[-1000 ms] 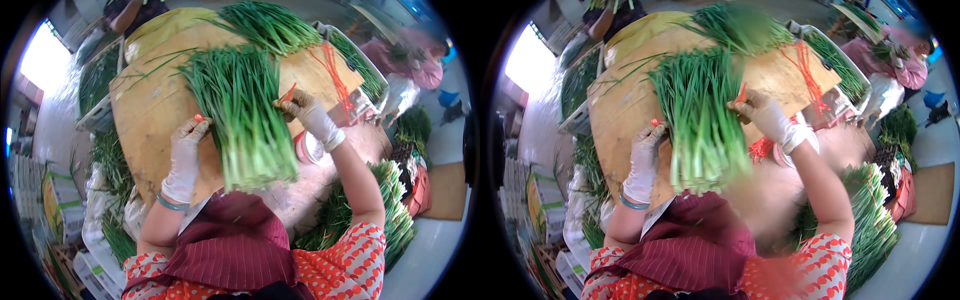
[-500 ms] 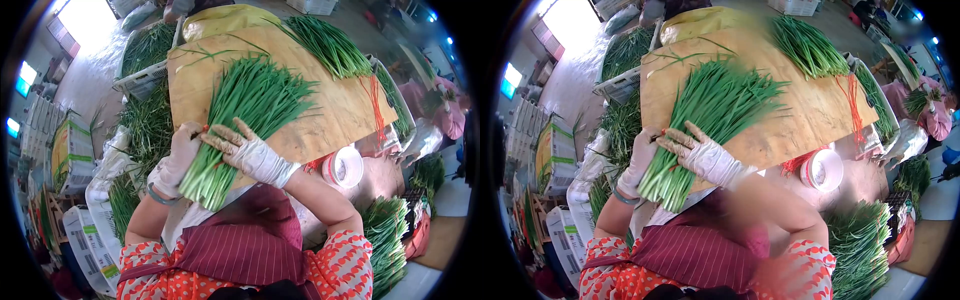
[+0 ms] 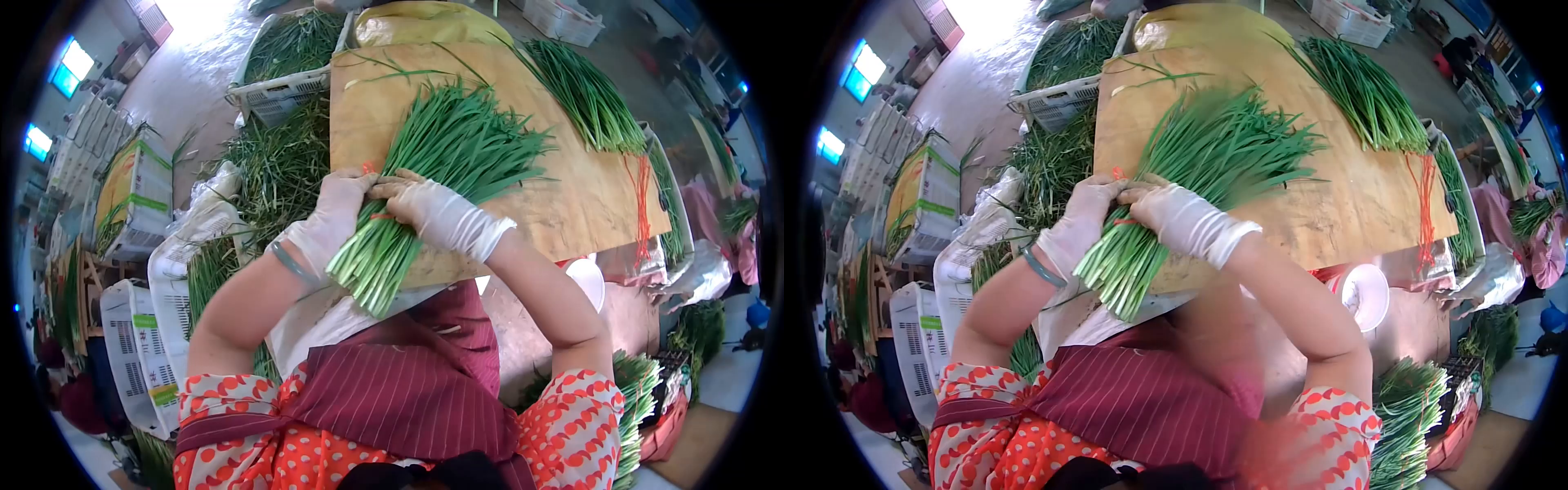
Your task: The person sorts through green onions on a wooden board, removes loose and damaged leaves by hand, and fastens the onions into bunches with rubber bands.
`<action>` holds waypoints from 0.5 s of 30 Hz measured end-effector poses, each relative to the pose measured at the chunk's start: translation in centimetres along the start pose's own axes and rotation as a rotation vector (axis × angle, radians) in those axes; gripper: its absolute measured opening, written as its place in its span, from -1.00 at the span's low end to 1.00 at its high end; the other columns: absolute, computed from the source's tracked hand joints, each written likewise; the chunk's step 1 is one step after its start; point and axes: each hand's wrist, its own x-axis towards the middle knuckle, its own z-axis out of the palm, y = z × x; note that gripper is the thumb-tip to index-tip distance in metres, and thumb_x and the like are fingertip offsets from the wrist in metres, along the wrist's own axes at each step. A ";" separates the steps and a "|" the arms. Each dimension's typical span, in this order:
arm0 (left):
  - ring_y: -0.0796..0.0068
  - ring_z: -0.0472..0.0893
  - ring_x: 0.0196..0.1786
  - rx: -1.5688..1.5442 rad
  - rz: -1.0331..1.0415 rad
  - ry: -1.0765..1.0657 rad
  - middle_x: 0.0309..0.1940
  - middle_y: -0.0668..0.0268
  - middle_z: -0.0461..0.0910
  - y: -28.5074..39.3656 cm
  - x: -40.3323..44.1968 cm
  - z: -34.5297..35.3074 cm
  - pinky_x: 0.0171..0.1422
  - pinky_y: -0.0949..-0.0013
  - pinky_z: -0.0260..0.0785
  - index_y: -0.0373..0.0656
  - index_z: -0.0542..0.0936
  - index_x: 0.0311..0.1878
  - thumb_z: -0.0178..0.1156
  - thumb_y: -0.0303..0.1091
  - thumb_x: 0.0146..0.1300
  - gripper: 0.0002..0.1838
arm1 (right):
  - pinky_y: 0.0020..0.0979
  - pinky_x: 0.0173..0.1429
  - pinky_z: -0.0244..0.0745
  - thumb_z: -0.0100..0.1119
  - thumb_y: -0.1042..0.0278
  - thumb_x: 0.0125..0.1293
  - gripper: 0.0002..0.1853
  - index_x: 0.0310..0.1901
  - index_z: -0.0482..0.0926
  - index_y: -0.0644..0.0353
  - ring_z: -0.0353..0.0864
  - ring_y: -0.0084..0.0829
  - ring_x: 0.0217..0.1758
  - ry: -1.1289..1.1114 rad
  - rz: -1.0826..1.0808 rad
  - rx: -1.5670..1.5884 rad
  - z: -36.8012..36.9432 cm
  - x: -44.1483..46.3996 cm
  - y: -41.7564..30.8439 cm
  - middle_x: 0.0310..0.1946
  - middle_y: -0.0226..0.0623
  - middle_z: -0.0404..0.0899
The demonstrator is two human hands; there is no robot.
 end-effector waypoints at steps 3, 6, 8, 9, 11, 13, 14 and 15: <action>0.31 0.60 -0.39 0.533 0.326 0.258 -0.48 0.11 0.59 -1.2 -0.5 0.8 -0.24 0.30 0.41 -0.37 0.58 -0.36 0.21 -0.43 0.20 -0.84 | -0.43 0.12 0.41 -0.05 0.73 0.11 -0.69 -0.10 0.51 0.27 0.50 -0.21 0.00 0.187 0.022 0.388 0.1 -0.4 -0.6 -0.01 -0.17 0.53; 0.06 0.60 -0.31 0.697 0.403 0.345 -0.42 -0.03 0.58 -1.5 -0.5 0.8 -0.18 0.21 0.40 -0.34 0.58 -0.31 0.23 -0.37 0.16 -0.82 | -0.14 0.28 0.33 -0.05 0.77 0.07 -0.68 -0.14 0.49 0.26 0.51 -0.10 0.03 0.653 0.049 0.318 3.0 0.1 -1.1 -0.04 -0.12 0.54; -0.05 0.57 -0.29 0.800 0.511 0.383 -0.41 -0.03 0.58 -1.5 -0.6 0.5 -0.18 0.15 0.39 -0.29 0.58 -0.31 0.26 -0.35 0.13 -0.82 | -0.16 0.35 0.23 -0.01 0.76 0.10 -0.78 -0.21 0.45 0.30 0.50 -0.07 0.07 0.622 0.064 0.278 3.3 0.9 -0.9 -0.05 -0.11 0.55; -0.05 0.57 -0.29 0.801 0.512 0.387 -0.41 -0.03 0.58 -1.4 -0.7 0.6 -0.18 0.15 0.39 -0.29 0.58 -0.31 0.26 -0.35 0.13 -0.82 | -0.19 0.42 0.13 0.02 0.74 0.13 -0.87 -0.29 0.40 0.34 0.49 -0.03 0.11 0.594 0.083 0.230 3.3 1.3 -0.9 -0.06 -0.09 0.57; -0.05 0.57 -0.30 0.782 0.505 0.407 -0.44 -0.02 0.58 -0.8 -1.0 1.1 -0.20 0.14 0.38 -0.30 0.58 -0.34 0.26 -0.36 0.12 -0.82 | -0.15 0.37 0.20 0.05 0.74 0.11 -0.87 -0.31 0.42 0.33 0.53 -0.03 0.02 0.614 0.067 0.208 3.2 1.9 -0.4 -0.10 -0.08 0.58; 0.01 0.57 -0.33 0.740 0.482 0.414 -0.45 0.00 0.58 -1.4 -0.2 0.7 -0.22 0.17 0.38 -0.31 0.59 -0.36 0.26 -0.38 0.12 -0.83 | -0.20 0.17 0.39 0.07 0.72 0.11 -0.90 -0.35 0.43 0.33 0.53 -0.01 -0.12 0.542 0.148 0.165 3.5 2.4 0.7 -0.20 -0.06 0.56; 0.08 0.58 -0.37 0.697 0.461 0.423 -0.47 0.02 0.58 -1.6 0.1 0.6 -0.25 0.20 0.37 -0.33 0.59 -0.38 0.26 -0.40 0.12 -0.84 | -0.27 -0.05 0.45 0.09 0.70 0.11 -0.92 -0.37 0.43 0.34 0.50 -0.02 -0.24 0.527 0.221 0.188 3.5 2.6 0.7 -0.31 -0.05 0.52; 0.08 0.58 -0.37 0.695 0.461 0.424 -0.47 0.02 0.58 -1.9 0.4 0.4 -0.25 0.20 0.37 -0.33 0.59 -0.38 0.26 -0.40 0.12 -0.84 | -0.27 -0.05 0.45 0.09 0.70 0.11 -0.92 -0.37 0.43 0.34 0.50 -0.02 -0.24 0.525 0.220 0.188 3.4 2.9 1.0 -0.31 -0.05 0.52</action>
